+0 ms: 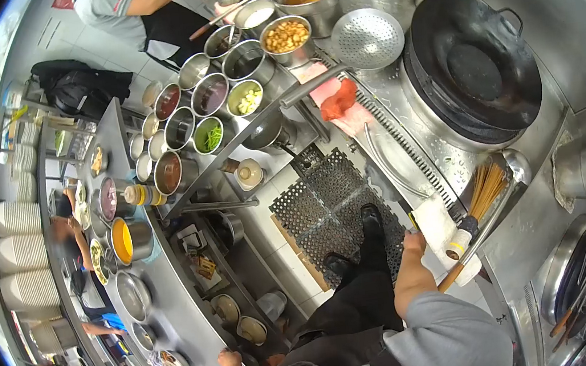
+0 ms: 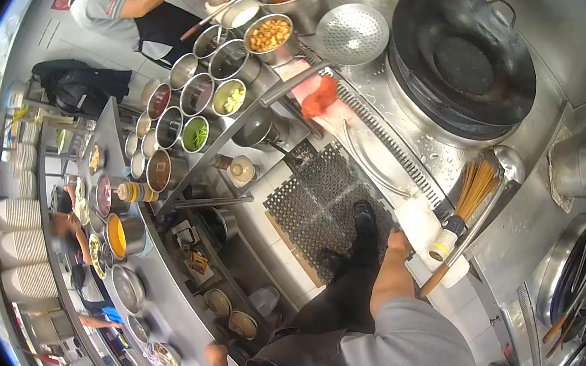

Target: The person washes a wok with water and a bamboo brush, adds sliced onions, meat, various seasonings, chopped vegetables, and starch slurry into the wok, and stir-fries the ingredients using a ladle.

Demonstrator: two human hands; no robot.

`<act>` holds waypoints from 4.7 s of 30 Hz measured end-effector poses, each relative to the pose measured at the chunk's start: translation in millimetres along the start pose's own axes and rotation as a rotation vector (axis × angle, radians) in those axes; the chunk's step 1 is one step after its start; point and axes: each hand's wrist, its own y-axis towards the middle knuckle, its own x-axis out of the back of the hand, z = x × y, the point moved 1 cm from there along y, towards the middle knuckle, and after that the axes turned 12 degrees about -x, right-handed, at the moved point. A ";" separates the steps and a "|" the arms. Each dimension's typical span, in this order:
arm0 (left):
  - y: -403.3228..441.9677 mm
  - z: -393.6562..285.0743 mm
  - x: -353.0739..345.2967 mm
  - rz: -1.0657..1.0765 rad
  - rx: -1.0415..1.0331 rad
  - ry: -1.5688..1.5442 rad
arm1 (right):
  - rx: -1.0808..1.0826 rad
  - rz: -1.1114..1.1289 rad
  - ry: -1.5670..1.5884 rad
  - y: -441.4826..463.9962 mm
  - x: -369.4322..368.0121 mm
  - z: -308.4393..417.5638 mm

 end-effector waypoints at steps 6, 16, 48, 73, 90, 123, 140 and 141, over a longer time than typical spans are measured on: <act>22.2 -22.3 23.0 0.302 0.023 0.333 | -0.095 0.089 0.215 46.6 -52.8 -15.9; 8.4 -55.2 36.3 0.252 0.120 0.177 | -0.405 0.354 0.789 29.6 -40.3 -8.7; -188.2 -159.0 -54.8 0.481 -0.199 -0.595 | -0.316 0.294 0.464 20.4 -1.3 -1.0; -177.0 -224.1 -66.6 0.332 0.306 -1.014 | 0.829 0.698 -0.567 -96.1 11.4 221.3; 53.4 -180.4 -90.2 0.552 -0.110 -0.579 | 0.920 0.500 -0.419 -83.8 87.8 253.9; 252.8 -529.2 90.2 0.359 -1.518 0.161 | -0.240 -0.340 0.508 -94.4 162.1 -99.2; 302.6 -589.1 103.4 0.410 -1.503 0.525 | 0.222 -0.338 1.262 -49.1 341.5 105.9; 315.8 -591.9 89.1 0.345 -1.537 0.488 | 0.276 -0.314 1.240 -48.3 363.8 147.9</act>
